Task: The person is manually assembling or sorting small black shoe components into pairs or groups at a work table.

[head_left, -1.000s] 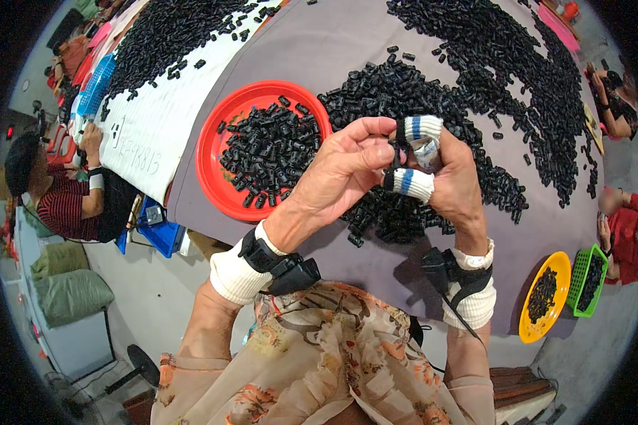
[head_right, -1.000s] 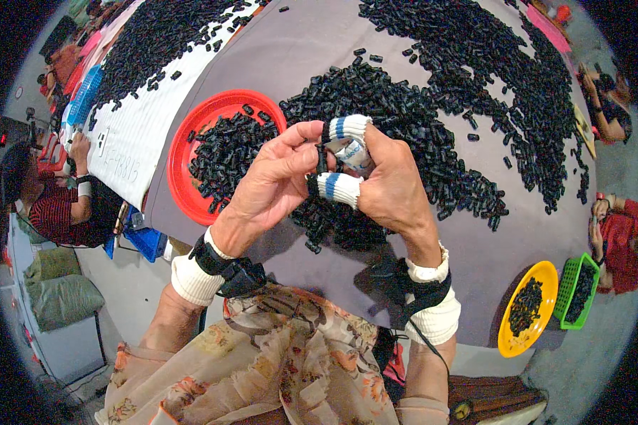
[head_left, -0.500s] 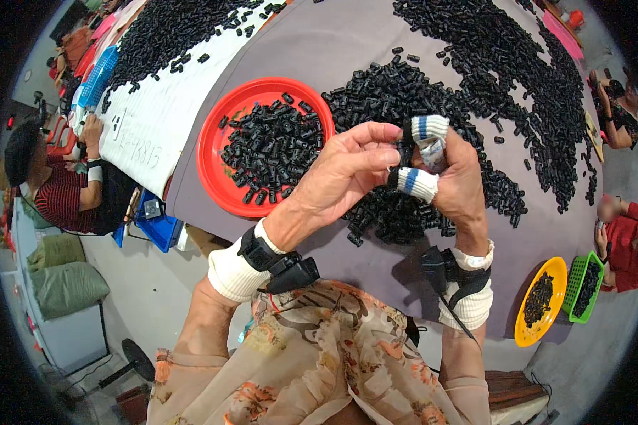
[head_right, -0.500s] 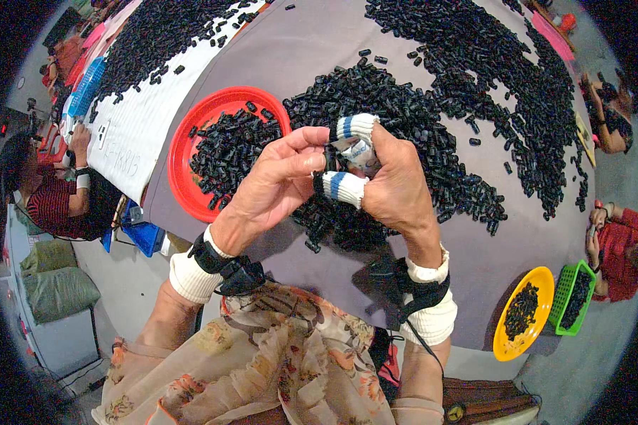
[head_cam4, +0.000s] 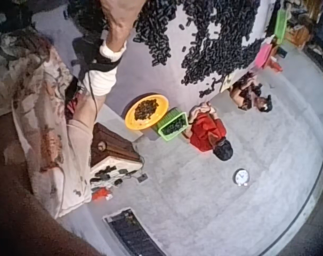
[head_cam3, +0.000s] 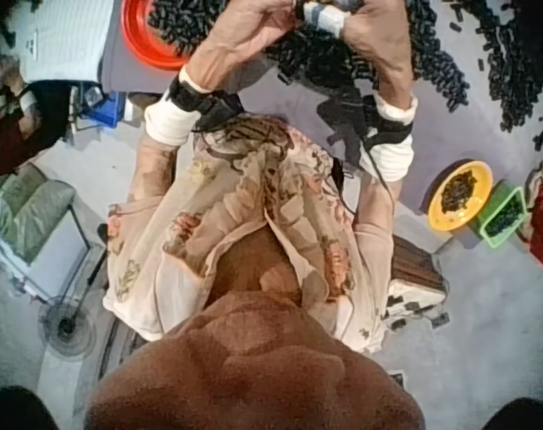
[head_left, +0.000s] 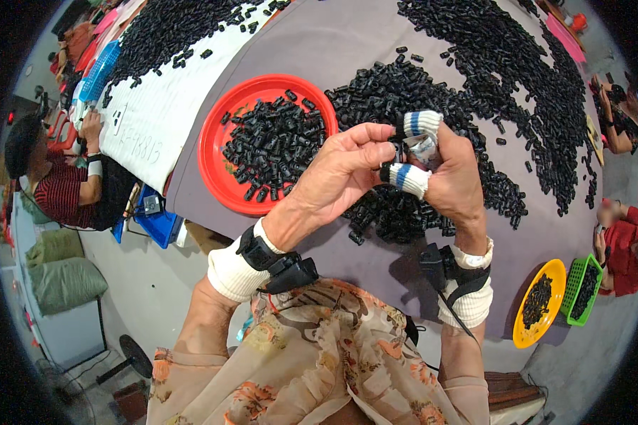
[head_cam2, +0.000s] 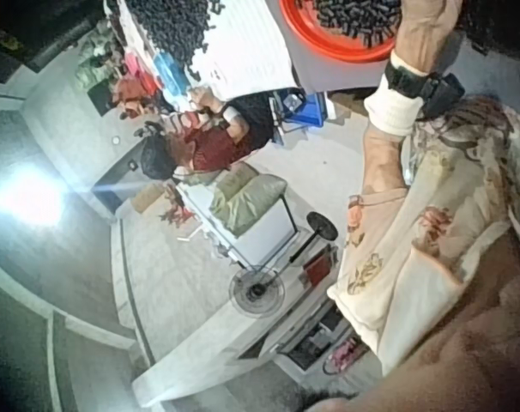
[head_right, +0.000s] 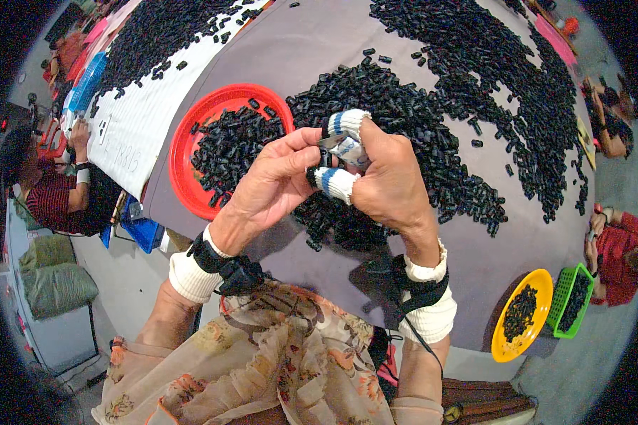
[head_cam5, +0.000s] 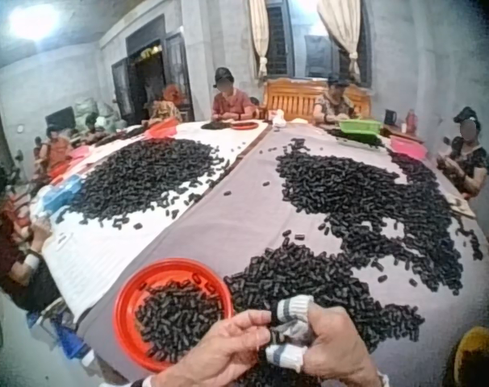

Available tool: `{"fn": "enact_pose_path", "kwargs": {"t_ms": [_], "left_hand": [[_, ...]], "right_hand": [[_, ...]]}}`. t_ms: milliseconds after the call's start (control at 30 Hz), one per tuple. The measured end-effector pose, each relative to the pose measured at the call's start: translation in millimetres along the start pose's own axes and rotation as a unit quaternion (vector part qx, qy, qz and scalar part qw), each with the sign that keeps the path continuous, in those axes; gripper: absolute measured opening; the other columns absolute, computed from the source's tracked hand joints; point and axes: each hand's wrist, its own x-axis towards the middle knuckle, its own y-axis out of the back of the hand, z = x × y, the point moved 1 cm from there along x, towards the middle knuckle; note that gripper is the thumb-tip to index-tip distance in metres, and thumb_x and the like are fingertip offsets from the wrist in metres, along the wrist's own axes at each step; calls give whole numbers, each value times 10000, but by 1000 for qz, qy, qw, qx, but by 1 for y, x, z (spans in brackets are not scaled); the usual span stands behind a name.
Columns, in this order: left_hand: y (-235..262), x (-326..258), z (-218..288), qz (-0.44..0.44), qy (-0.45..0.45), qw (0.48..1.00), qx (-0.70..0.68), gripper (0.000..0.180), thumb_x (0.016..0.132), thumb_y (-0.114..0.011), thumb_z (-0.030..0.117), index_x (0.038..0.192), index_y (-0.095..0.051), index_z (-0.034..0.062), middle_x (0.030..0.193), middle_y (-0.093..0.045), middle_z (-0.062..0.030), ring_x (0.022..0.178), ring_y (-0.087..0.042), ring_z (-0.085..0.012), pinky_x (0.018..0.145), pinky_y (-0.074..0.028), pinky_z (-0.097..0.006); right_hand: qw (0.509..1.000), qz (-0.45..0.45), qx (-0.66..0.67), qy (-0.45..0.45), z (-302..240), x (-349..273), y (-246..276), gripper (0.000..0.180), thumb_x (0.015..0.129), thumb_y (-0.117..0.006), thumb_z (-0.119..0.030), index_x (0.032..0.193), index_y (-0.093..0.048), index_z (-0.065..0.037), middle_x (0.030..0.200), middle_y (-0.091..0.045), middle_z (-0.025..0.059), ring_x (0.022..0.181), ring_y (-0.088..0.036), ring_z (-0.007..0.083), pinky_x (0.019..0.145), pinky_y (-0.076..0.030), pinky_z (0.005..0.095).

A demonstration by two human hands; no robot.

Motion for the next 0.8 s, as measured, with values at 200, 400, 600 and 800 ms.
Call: {"fn": "enact_pose_path", "kwargs": {"t_ms": [200,400,600,800], "left_hand": [[3,0,3,-54,3,998,-31,275,836,-573,109,1095,-519,34,942,-600,-51,875,-580,-139,769,-468,-282],[5,1,4,-51,2,998,-36,297,832,-580,118,1107,-515,28,954,-593,-55,874,-565,-138,775,-462,-289],[5,2,5,-68,9,996,-49,301,832,-574,99,1116,-510,20,1003,-587,-73,903,-569,-154,820,-464,-311],[1,3,3,-55,4,998,-41,260,844,-554,84,1094,-526,18,996,-590,-66,878,-571,-139,777,-470,-292]], "right_hand": [[999,16,34,-28,9,0,6,445,610,-782,-163,961,-540,-33,739,-552,-4,607,-468,62,554,-415,212],[998,-40,12,-52,6,1,4,409,596,-797,-202,865,-545,-25,677,-533,-16,588,-458,60,515,-388,222],[998,-50,-25,-23,1,6,2,356,614,-772,-245,758,-541,-16,622,-529,11,555,-454,81,496,-378,248],[995,-73,-59,-22,-1,9,4,349,608,-758,-260,707,-534,-12,570,-511,42,509,-467,120,489,-384,275]]}}
